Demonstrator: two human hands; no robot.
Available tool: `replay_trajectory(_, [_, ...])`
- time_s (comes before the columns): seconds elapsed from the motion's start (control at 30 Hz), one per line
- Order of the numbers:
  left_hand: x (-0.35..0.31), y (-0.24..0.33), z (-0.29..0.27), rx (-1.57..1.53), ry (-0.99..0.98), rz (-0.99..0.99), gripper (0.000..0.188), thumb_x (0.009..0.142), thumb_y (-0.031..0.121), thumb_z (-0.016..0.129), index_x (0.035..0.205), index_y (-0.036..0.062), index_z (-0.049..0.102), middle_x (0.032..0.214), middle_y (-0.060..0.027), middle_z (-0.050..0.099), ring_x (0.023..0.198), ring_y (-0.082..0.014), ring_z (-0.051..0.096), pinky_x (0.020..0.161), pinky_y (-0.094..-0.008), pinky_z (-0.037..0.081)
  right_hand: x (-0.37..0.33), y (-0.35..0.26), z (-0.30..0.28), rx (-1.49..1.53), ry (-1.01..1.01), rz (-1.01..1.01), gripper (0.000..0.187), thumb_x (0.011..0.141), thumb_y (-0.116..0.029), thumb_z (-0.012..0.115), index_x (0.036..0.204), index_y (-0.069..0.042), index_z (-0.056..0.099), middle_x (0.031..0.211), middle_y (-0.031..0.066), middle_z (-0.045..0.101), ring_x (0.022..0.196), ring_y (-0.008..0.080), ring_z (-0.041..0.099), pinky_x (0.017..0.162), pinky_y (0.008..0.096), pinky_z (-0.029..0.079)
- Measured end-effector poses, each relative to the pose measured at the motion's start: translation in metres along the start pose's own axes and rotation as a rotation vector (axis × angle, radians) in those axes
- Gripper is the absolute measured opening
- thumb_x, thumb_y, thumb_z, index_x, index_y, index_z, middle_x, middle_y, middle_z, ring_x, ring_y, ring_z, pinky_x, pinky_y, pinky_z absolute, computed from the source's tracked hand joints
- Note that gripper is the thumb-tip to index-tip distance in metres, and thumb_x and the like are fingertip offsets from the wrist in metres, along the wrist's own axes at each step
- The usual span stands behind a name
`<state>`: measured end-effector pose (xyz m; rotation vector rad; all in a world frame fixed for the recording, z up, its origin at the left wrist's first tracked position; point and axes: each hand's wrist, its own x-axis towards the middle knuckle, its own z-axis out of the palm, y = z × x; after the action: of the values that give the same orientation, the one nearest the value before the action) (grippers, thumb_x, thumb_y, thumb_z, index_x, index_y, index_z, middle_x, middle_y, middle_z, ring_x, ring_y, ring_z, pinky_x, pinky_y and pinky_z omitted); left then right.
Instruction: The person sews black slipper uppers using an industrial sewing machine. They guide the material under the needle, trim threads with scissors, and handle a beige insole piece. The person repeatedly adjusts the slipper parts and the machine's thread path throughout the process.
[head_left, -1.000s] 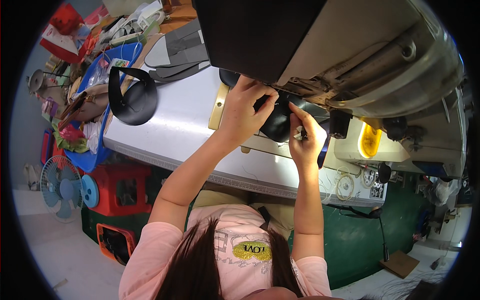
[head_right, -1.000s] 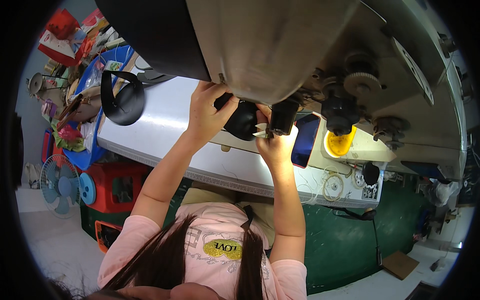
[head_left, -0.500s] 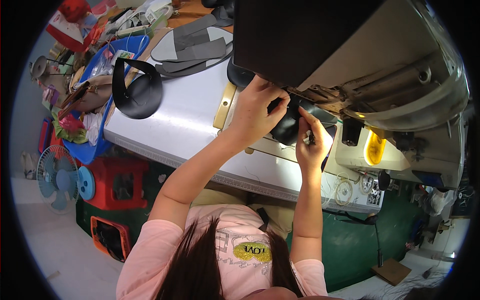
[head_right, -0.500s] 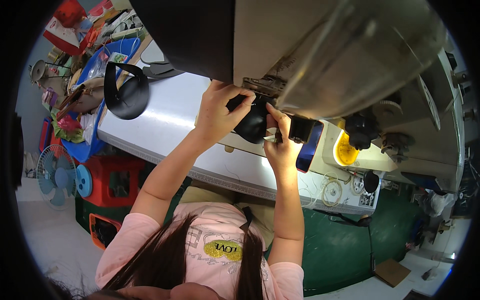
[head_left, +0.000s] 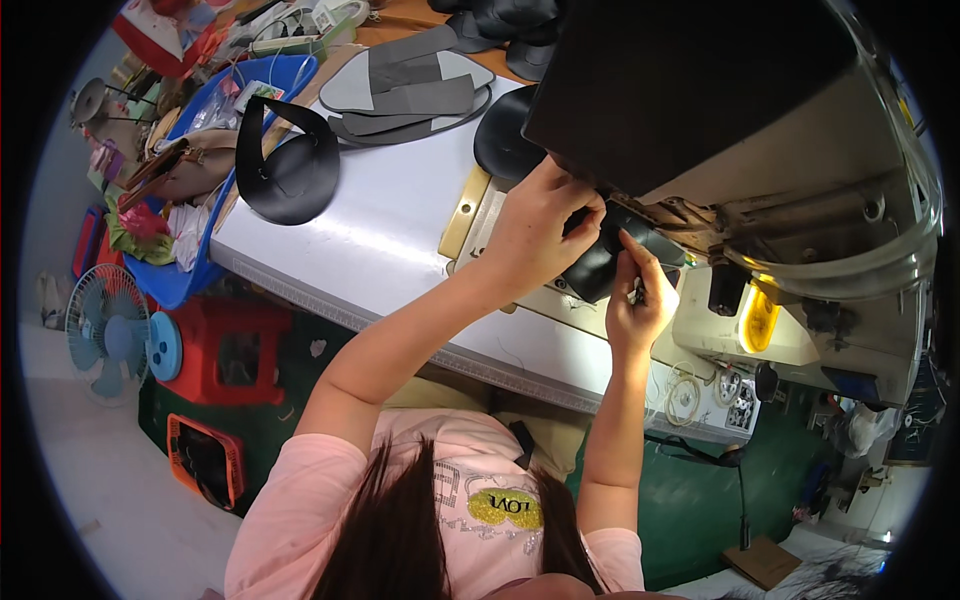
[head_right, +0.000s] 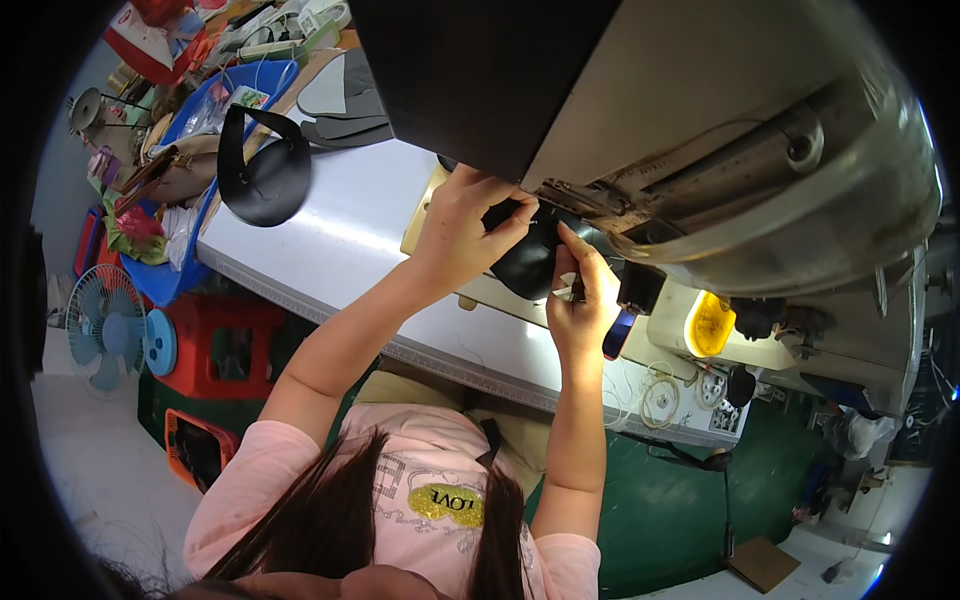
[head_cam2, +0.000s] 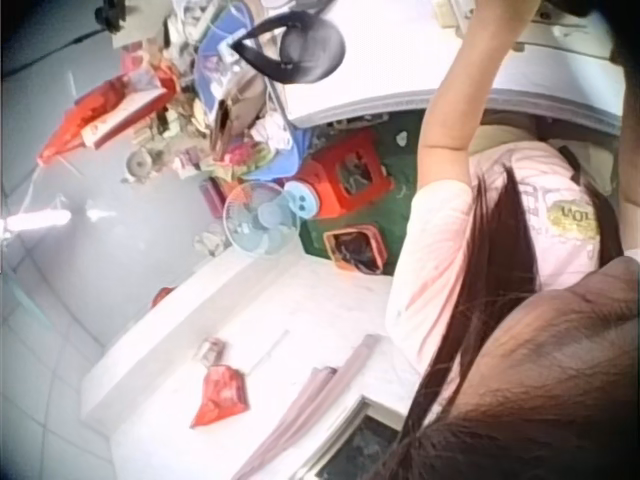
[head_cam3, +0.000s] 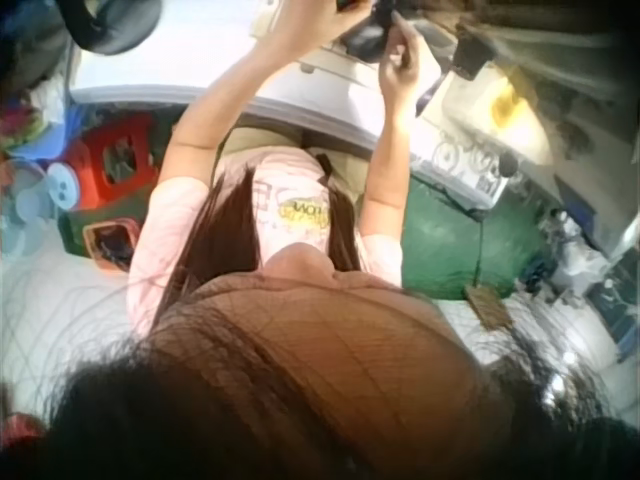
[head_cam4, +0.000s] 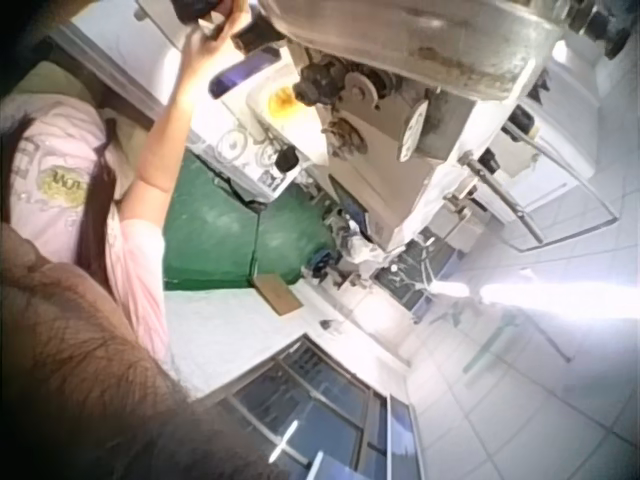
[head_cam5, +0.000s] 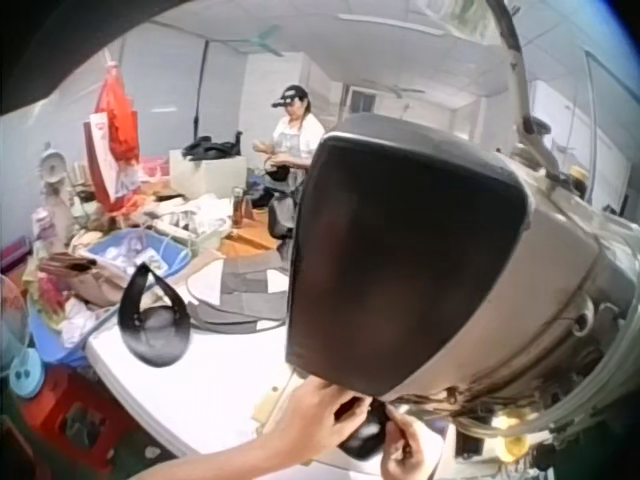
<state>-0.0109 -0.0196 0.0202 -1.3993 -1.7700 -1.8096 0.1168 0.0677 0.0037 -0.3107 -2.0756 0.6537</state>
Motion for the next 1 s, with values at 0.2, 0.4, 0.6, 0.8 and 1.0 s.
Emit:
replay_trajectory(0.2, [-0.0003,0.0005,-0.0012,0.002,0.014,0.004,0.015,0.062,-0.002,0.065,0.071,0.0046,0.055,0.091,-0.0081,0.052,0.071,-0.0248,0.056,0.058,-0.0326,0.045,0.0005,-0.0004,0.0006,-0.034,0.002,-0.014,0.026,0.079,0.008,0.058,0.103,-0.001,0.063,0.077,0.0122,0.063,0.062,0.0172,0.060,0.059,0.0237,0.045])
replay_trajectory(0.4, [0.0003,-0.0010,-0.0001,-0.006,0.017,0.008,0.015,0.063,-0.002,0.065,0.071,0.0042,0.054,0.090,-0.0073,0.052,0.070,-0.0243,0.056,0.057,-0.0318,0.045,0.0005,-0.0012,0.0005,-0.073,0.022,0.000,0.023,0.081,0.007,0.057,0.100,-0.002,0.065,0.085,0.0080,0.067,0.067,0.0101,0.060,0.061,0.0211,0.045])
replay_trajectory(0.6, [0.0010,0.0016,-0.0025,0.005,-0.002,0.020,0.013,0.064,-0.002,0.065,0.071,0.0036,0.055,0.090,-0.0070,0.053,0.071,-0.0234,0.056,0.058,-0.0312,0.045,0.0001,-0.0020,0.0010,-0.076,0.019,0.011,0.022,0.081,0.008,0.057,0.099,-0.002,0.065,0.087,0.0092,0.068,0.074,0.0126,0.063,0.068,0.0231,0.047])
replay_trajectory(0.8, [0.0005,0.0015,-0.0017,0.006,0.010,0.019,0.012,0.065,-0.002,0.065,0.071,0.0023,0.055,0.088,-0.0076,0.053,0.073,-0.0232,0.056,0.058,-0.0311,0.045,-0.0008,-0.0009,0.0015,-0.074,0.021,0.020,0.021,0.081,0.008,0.057,0.099,0.000,0.065,0.088,0.0098,0.068,0.075,0.0136,0.063,0.070,0.0236,0.048])
replay_trajectory(1.0, [0.0008,0.0004,-0.0008,0.015,0.017,0.034,0.012,0.066,-0.001,0.066,0.071,0.0022,0.056,0.089,-0.0081,0.053,0.074,-0.0241,0.056,0.061,-0.0314,0.046,-0.0018,0.0016,0.0021,-0.080,0.033,-0.003,0.022,0.081,0.008,0.057,0.099,-0.001,0.065,0.089,0.0093,0.068,0.075,0.0127,0.063,0.069,0.0239,0.048])
